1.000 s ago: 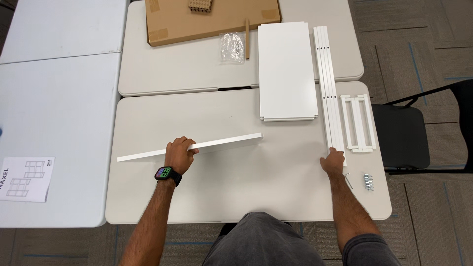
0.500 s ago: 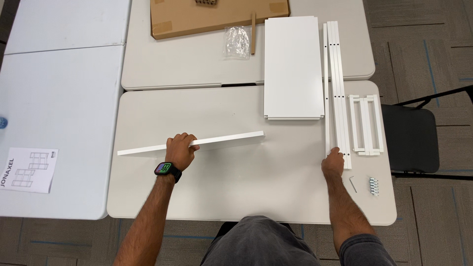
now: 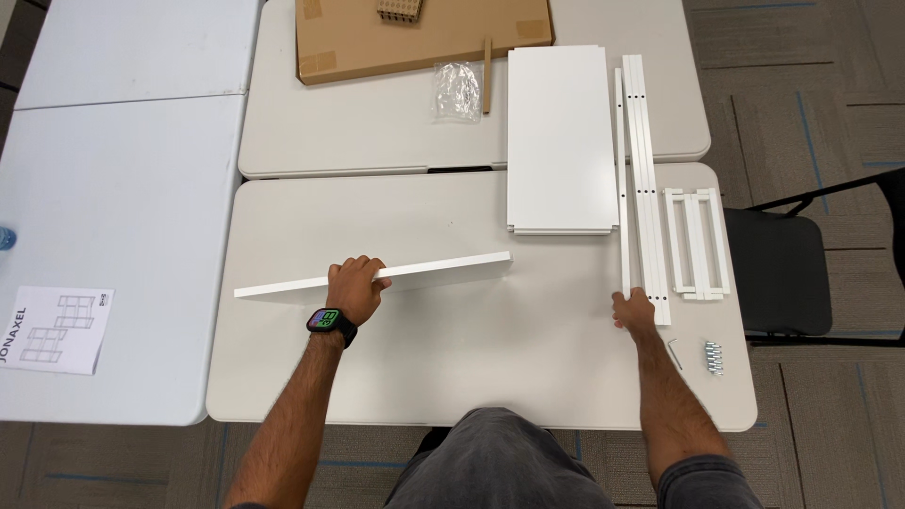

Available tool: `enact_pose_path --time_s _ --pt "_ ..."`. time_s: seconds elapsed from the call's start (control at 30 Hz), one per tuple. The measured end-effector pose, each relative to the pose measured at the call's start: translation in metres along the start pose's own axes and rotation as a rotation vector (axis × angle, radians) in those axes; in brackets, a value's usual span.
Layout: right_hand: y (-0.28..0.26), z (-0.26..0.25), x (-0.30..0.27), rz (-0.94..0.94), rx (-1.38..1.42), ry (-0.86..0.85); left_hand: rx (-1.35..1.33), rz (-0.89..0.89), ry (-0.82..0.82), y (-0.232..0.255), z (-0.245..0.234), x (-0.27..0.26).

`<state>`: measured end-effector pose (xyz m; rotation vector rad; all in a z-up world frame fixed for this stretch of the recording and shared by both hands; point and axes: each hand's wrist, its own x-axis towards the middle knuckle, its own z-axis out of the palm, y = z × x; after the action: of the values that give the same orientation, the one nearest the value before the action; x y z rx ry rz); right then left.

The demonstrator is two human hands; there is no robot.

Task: The person assembles a white shelving unit by connecting vertical and horizontal panels with screws and an Allen key. They align the pieces, insert screws, and tighten them to form a rectangular frame.

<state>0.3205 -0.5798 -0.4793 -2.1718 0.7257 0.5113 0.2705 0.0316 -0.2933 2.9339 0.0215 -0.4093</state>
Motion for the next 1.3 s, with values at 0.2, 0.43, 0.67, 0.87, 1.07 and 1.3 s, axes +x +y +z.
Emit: enact_pose_path --time_s 0.2,0.43,0.67,0.87,1.07,1.3 --pt "-0.047 -0.025 -0.043 -0.026 0.352 -0.137 -0.017 0.032 0.012 0.007 -0.013 -0.005" --pt "-0.077 -0.031 -0.085 -0.162 0.411 -0.025 -0.026 0.059 0.059 0.000 0.001 -0.002" --pt "-0.094 -0.005 -0.158 -0.342 0.396 0.052 -0.036 0.098 0.112 -0.018 0.008 -0.004" --pt "-0.071 0.031 -0.148 -0.426 0.120 0.022 -0.053 0.106 0.064 -0.034 0.004 -0.012" --pt "-0.094 0.061 -0.176 -0.435 0.034 -0.072 -0.034 0.113 0.041 -0.055 0.005 -0.015" --pt "-0.122 0.077 -0.201 -0.478 0.078 -0.094 -0.115 0.067 0.094 -0.059 -0.028 -0.040"
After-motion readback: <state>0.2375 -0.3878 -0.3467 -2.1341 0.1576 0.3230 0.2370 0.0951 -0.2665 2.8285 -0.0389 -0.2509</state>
